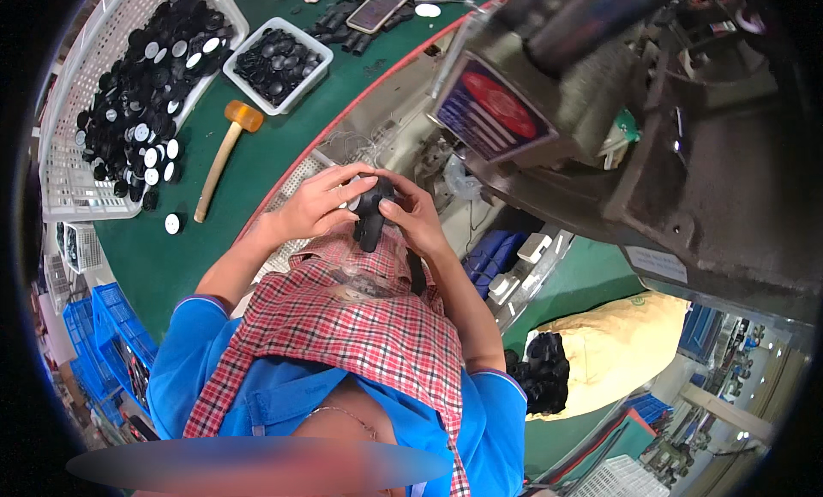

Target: The person repeatedly picks up small black and white circular components from a tray, places them into a machine, and uses a rubber mallet to press them into place. The person also moves a white plastic basket and retrieves components from a large sack.

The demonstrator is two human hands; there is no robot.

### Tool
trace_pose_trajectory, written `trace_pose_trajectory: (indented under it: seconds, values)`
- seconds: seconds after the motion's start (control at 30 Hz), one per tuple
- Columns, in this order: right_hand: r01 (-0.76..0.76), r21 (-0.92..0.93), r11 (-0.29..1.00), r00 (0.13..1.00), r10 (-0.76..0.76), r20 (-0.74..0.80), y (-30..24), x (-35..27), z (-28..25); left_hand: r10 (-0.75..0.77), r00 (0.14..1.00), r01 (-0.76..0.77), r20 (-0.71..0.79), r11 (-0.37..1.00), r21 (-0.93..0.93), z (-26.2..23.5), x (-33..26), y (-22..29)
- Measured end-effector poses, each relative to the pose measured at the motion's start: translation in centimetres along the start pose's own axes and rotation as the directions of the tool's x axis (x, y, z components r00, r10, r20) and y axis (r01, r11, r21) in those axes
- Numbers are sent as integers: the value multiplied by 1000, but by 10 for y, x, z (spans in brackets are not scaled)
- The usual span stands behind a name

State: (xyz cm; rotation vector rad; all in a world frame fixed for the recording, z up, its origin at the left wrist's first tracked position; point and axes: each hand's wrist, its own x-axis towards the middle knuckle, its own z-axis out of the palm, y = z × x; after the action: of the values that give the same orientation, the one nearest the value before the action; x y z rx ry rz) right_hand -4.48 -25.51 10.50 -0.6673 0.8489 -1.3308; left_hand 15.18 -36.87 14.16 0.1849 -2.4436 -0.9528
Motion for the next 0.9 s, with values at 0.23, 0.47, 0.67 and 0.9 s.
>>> trace_pose_trajectory:
  seconds: [0.23,0.47,0.67,0.9]
  values:
    - [137,172,976,991,-134,-29,4,-11,-19,-377,893,262,-244,879,-398,63,14,0]
    - [139,-415,899,928,-265,-262,14,1,-26,-538,838,409,90,510,-757,75,22,-34]
    - [215,-433,875,756,-429,-493,7,13,-36,-431,887,435,165,662,-610,78,70,-61]
    - [99,-266,959,659,-263,-704,15,18,-57,-378,916,375,132,694,-615,115,87,-104]
